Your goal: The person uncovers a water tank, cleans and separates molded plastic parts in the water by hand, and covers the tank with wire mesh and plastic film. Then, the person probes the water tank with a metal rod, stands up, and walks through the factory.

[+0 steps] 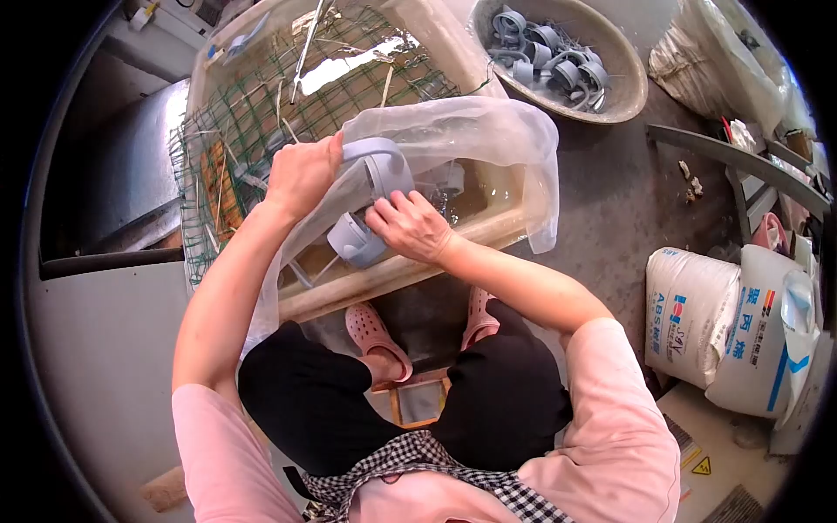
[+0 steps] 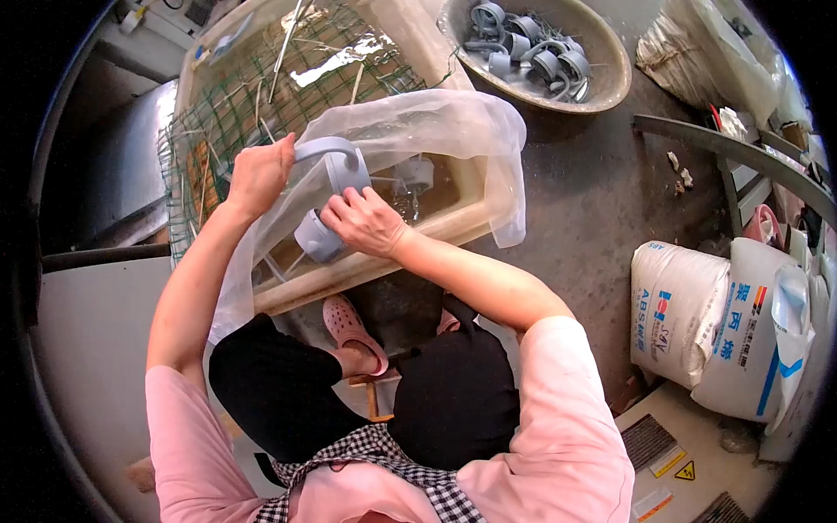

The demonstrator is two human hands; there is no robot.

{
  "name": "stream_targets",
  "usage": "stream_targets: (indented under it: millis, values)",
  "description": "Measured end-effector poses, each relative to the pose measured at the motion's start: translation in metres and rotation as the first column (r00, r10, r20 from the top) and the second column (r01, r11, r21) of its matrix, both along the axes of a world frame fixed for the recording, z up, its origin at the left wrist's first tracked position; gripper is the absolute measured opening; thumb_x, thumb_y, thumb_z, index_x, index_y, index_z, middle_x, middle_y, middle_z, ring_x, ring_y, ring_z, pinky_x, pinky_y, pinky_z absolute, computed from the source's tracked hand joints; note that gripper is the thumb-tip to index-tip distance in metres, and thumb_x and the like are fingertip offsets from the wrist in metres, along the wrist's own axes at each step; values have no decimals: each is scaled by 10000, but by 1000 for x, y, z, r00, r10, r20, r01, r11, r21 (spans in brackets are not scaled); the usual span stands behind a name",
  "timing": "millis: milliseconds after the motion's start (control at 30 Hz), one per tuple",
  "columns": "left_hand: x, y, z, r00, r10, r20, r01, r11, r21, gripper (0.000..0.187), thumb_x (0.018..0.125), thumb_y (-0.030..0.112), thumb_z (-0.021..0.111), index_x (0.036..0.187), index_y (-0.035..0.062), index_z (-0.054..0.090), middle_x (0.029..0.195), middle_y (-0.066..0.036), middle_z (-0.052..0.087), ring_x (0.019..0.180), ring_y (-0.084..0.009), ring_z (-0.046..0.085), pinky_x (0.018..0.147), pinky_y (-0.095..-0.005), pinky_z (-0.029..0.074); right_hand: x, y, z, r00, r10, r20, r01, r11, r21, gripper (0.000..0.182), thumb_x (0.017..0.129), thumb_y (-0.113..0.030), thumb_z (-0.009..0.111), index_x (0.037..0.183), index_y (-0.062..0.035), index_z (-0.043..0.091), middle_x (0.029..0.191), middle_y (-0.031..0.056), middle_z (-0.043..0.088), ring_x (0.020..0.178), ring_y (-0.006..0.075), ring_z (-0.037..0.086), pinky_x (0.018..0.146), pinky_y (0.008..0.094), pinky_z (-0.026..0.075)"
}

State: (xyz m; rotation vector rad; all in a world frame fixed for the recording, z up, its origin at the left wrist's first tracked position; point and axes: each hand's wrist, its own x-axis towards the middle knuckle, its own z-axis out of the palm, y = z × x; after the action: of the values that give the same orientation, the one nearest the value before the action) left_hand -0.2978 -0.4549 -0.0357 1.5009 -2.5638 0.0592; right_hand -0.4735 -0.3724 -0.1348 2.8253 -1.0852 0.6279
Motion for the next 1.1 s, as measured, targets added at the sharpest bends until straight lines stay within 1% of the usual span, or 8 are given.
stream_targets:
  millis: [433,533,700,833,900,967,1067,1100]
  values:
    - [-90,-5,75,915,-218,-340,222,975,-27,282,927,247,477,787,22,575,733,-175,617,697,-351,604,617,-449,457,-78,-75,107,820,-497,285,564,787,-249,287,754,-103,575,1036,-57,552,1009,134,532,791,256,580,574,346,525]
    - [-93,-26,94,719,-483,-501,222,841,-493,158,885,177,557,892,21,579,878,-160,619,813,-342,589,691,-430,447,-125,-118,108,623,-713,320,773,623,-119,241,731,-113,603,966,-71,566,955,132,572,748,319,608,634,402,516]
    - [-41,-11,43,931,-95,-351,-15,955,-298,337,817,233,656,1074,34,565,953,-147,579,850,-269,577,745,-351,467,-271,-246,83,156,-956,250,960,207,190,341,748,-305,675,856,19,676,906,218,656,883,351,639,800,406,489]
    - [-42,43,-45,962,-226,153,259,931,-257,563,669,360,751,1051,-4,555,948,-181,554,855,-267,560,772,-360,444,-260,-241,93,225,-948,227,747,317,584,566,695,-442,743,844,96,646,938,198,656,862,264,661,803,367,486]
    - [-36,41,-91,940,-179,289,261,925,-276,491,684,330,723,1014,7,555,912,-173,568,836,-257,573,779,-356,439,-222,-224,85,527,-794,303,842,439,-315,440,754,-330,711,911,73,627,892,165,654,768,236,659,764,346,497]
    - [-29,30,-105,895,-134,425,271,921,-281,419,699,300,695,976,18,555,877,-165,583,817,-246,585,786,-351,435,-147,-144,97,781,-406,476,319,913,255,186,817,-94,571,964,11,611,796,142,648,702,209,642,659,310,520]
    - [-18,11,-100,976,-27,218,62,986,-155,46,762,122,534,789,85,529,687,-66,617,678,-230,627,744,-363,436,-84,-64,72,996,-89,-25,45,238,970,293,801,-10,498,1070,23,609,851,147,659,798,186,656,713,300,533]
    - [-16,12,-91,975,-23,219,58,986,-153,46,762,122,534,789,85,529,687,-66,617,678,-230,627,744,-363,436,-76,-51,38,968,196,-156,19,563,826,380,771,-2,513,1147,13,568,1039,180,620,960,243,620,865,356,488]
